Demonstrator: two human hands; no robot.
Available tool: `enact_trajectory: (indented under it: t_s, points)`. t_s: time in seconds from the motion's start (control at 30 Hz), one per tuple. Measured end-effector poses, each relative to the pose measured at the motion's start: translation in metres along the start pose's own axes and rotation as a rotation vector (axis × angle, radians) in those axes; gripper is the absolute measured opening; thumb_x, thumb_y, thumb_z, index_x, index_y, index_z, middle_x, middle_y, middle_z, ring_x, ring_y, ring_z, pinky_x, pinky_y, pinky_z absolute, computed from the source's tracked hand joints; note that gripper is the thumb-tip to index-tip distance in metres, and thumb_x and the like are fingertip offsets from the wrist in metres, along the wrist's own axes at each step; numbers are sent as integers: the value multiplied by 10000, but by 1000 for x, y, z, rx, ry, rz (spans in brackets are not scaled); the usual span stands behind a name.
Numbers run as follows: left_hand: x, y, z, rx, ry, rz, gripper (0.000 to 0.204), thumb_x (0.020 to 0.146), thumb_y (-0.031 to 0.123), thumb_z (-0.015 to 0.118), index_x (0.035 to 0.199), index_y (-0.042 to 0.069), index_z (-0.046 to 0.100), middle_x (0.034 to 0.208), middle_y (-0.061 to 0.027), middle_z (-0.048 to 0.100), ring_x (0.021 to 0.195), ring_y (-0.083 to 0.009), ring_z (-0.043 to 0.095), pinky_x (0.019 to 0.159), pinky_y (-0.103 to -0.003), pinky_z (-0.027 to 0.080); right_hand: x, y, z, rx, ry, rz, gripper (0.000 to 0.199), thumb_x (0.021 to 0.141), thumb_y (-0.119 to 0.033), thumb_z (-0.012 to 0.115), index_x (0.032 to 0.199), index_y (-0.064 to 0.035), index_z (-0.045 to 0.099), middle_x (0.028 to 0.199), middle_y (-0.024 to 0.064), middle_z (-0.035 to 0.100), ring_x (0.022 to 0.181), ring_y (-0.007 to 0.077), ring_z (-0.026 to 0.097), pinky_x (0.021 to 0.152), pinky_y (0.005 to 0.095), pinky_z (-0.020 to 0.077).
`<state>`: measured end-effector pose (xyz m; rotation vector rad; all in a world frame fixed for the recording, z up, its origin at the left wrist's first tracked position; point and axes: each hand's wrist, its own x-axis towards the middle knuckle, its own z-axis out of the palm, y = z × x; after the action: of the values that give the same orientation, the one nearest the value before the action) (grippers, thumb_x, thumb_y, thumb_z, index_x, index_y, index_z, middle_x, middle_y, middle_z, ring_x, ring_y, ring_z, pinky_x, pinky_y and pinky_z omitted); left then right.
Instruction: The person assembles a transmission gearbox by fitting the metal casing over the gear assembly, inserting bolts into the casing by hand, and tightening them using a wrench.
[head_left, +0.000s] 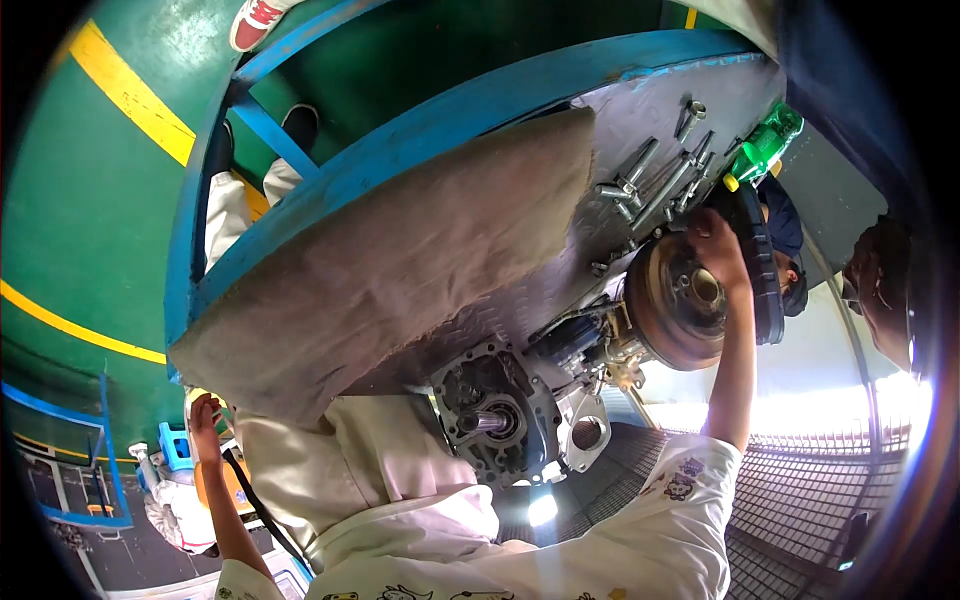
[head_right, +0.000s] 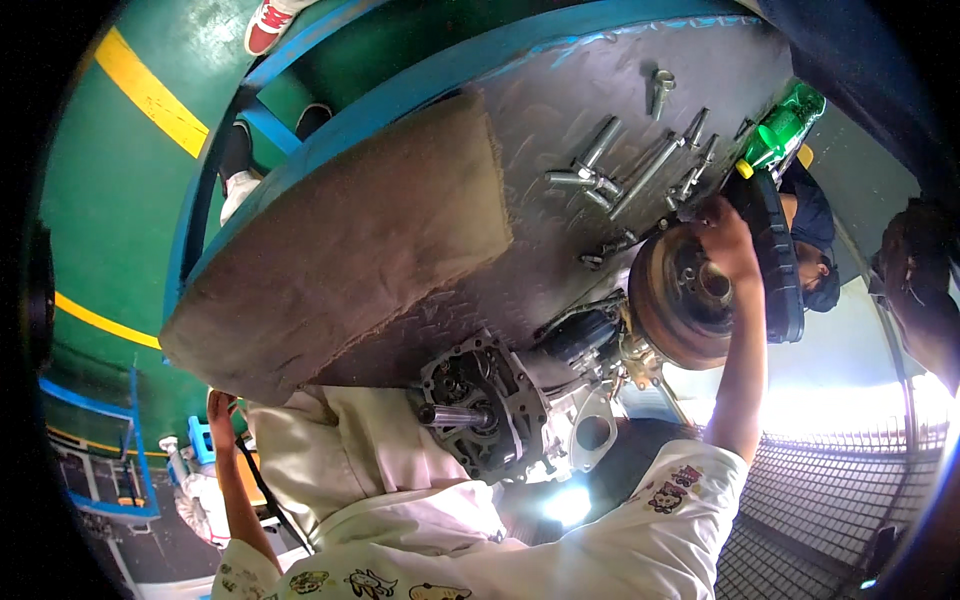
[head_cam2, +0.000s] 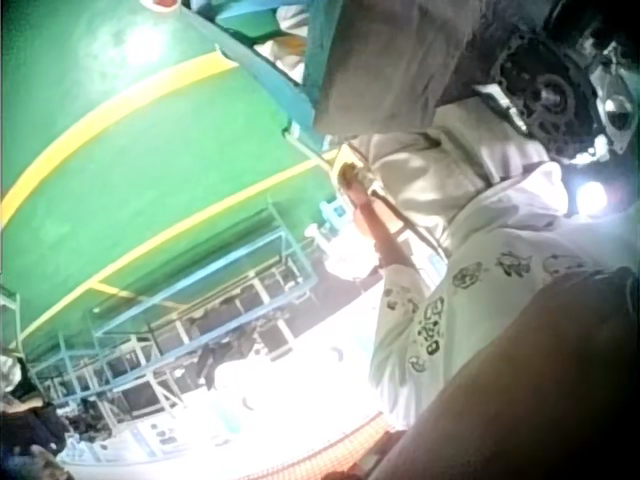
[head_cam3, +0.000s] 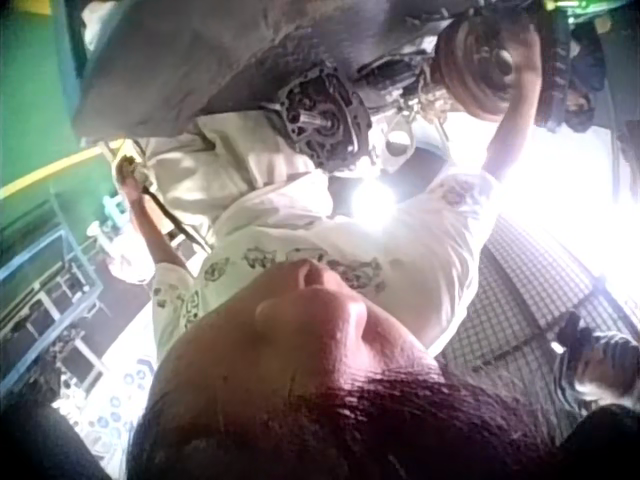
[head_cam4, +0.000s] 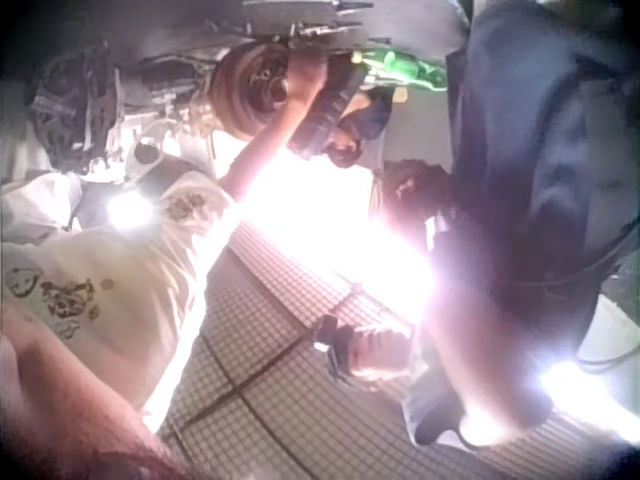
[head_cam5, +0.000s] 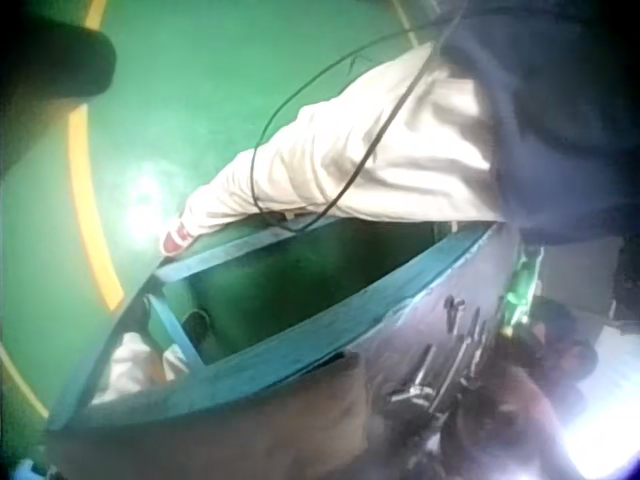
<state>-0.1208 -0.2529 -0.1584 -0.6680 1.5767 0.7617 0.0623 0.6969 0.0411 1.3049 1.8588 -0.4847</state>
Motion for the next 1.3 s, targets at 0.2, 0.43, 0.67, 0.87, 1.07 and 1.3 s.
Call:
enact_trajectory:
  t_s: [0.2,0.43,0.67,0.87,1.07,1.3]
  points:
    - [-5,3,-4,9,14,-16,253,994,180,494,1194,55,587,1032,-46,643,951,-158,619,845,-302,482,-18,-71,59,-757,-91,155,518,737,-380,724,1103,-23,644,1148,171,653,1150,365,568,960,527,436]
    - [-6,-1,-4,45,13,-14,267,1001,206,489,1200,52,577,1048,-49,642,967,-160,615,855,-305,482,-20,-73,72,-754,242,147,398,747,-355,702,1004,-52,685,1050,168,675,1046,350,611,946,453,442]
    - [4,-7,-11,69,-36,15,264,995,211,491,1183,55,591,1032,-36,635,961,-145,610,851,-300,479,-66,-120,62,-126,293,25,300,852,-241,688,1030,-2,656,1001,185,676,936,364,650,821,390,498]
    - [5,12,5,35,22,-35,185,984,197,500,1075,69,600,987,-8,636,910,-112,607,810,-285,480,-125,-152,103,-21,309,-103,207,913,-79,616,1099,12,619,994,185,662,857,274,666,742,357,515]
    - [15,3,8,57,-25,-9,228,994,206,505,1158,74,593,986,-26,652,895,-126,625,791,-280,494,-153,-106,153,858,78,202,642,922,-61,603,1477,-33,282,1355,177,514,1172,259,560,944,337,480]
    - [20,17,-5,65,-4,40,228,961,200,532,1135,71,602,988,-35,660,896,-134,630,773,-270,502,-115,-137,145,1434,148,532,858,834,-20,622,1507,-194,119,1200,93,490,1098,247,508,1000,492,435]
